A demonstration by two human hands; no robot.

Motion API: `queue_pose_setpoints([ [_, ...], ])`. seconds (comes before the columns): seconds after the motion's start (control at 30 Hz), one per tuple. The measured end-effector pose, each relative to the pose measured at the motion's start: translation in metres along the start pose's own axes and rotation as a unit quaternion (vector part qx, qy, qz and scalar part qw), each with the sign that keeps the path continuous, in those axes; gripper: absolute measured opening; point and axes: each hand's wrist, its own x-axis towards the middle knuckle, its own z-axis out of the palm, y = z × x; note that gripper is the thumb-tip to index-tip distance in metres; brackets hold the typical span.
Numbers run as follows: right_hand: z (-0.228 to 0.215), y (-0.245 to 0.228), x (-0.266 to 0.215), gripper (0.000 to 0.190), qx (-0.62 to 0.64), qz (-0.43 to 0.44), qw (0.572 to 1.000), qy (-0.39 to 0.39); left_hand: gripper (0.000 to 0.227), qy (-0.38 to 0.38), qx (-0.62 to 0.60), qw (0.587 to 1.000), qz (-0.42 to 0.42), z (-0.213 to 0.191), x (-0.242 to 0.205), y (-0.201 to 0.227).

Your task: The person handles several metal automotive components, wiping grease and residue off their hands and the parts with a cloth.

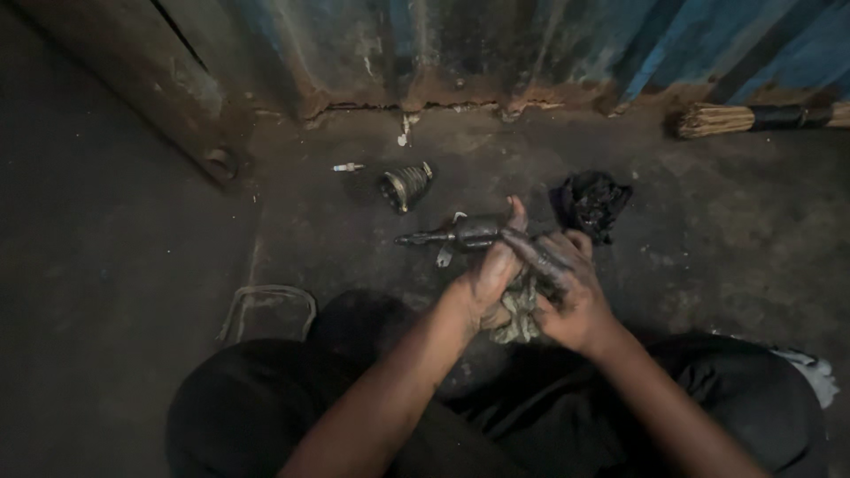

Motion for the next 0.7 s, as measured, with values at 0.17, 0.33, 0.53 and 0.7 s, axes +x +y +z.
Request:
queue_pose_setpoints([
  [0.17,-0.018,-0.022,0.022,0.095,-0.006,0.110,0.991,-0.071,0.094,-0.086,0.076,0.988,0.100,-0.024,0.011,-0.014],
  [0.33,-0.024,-0.032,0.036,0.115,0.020,0.221,0.974,-0.036,0.106,-0.076,0.314,0.919,0.227,-0.046,0.045,-0.035],
  [0.53,-0.023,-0.033,0.045,0.099,0.142,0.199,0.969,0.037,0.101,0.063,0.136,0.956,0.252,-0.019,0.047,-0.064],
  [0.7,-0.007,-0.006,0.036,0.059,0.201,0.331,0.914,0.120,0.097,0.013,0.006,0.976,0.216,0.008,0.055,-0.083],
])
